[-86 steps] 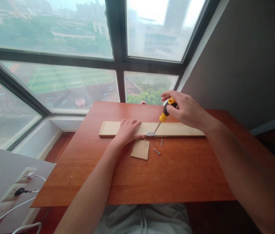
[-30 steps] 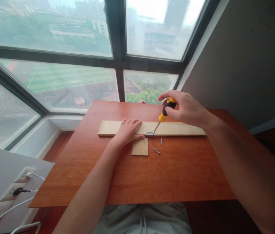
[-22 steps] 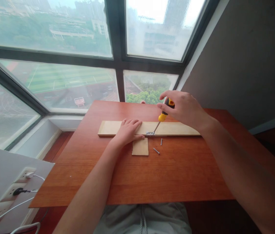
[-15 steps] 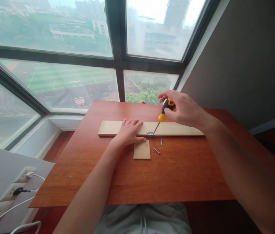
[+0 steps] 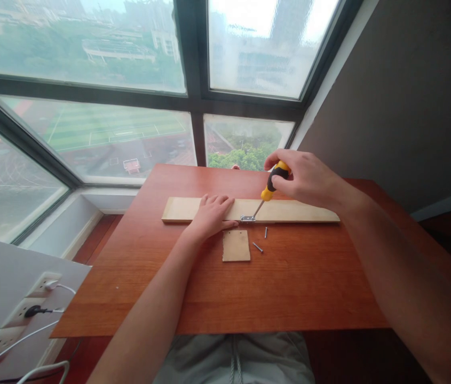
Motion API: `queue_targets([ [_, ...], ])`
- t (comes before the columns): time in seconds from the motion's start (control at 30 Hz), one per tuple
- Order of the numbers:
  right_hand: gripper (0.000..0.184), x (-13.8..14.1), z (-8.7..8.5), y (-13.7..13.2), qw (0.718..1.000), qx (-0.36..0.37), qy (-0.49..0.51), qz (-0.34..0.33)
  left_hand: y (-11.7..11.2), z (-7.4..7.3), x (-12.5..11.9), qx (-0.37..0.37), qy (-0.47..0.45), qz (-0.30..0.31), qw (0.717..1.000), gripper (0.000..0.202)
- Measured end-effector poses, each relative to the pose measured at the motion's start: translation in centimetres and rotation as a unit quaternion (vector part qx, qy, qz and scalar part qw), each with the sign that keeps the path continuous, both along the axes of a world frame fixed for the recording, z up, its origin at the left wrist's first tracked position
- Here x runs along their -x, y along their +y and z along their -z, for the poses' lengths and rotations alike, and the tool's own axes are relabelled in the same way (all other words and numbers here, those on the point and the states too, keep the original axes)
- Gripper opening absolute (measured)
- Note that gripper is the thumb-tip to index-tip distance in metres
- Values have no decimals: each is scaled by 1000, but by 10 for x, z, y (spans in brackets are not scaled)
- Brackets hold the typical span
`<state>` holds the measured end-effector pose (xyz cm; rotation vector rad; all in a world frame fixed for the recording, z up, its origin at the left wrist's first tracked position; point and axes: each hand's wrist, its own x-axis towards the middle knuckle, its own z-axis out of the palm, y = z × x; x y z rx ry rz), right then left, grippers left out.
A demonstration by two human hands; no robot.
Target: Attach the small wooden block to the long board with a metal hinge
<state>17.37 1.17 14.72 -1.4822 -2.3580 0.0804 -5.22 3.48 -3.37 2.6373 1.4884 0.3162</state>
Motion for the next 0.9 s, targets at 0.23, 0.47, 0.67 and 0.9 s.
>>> queue_targets([
  [0.23, 32, -1, 11, 5, 991, -86, -50, 95, 3, 5, 1, -12, -4, 0, 1000, 74],
  [0.47, 26, 2, 5, 2, 1000, -10, 3, -6, 5, 7, 3, -35, -1, 6, 999, 75],
  [0.67, 35, 1, 8, 4, 999, -26, -15, 16, 6, 7, 2, -34, -4, 1, 999, 74],
  [0.9, 29, 2, 8, 5, 999, -37, -19, 14, 5, 8, 1, -37, -6, -6, 999, 74],
])
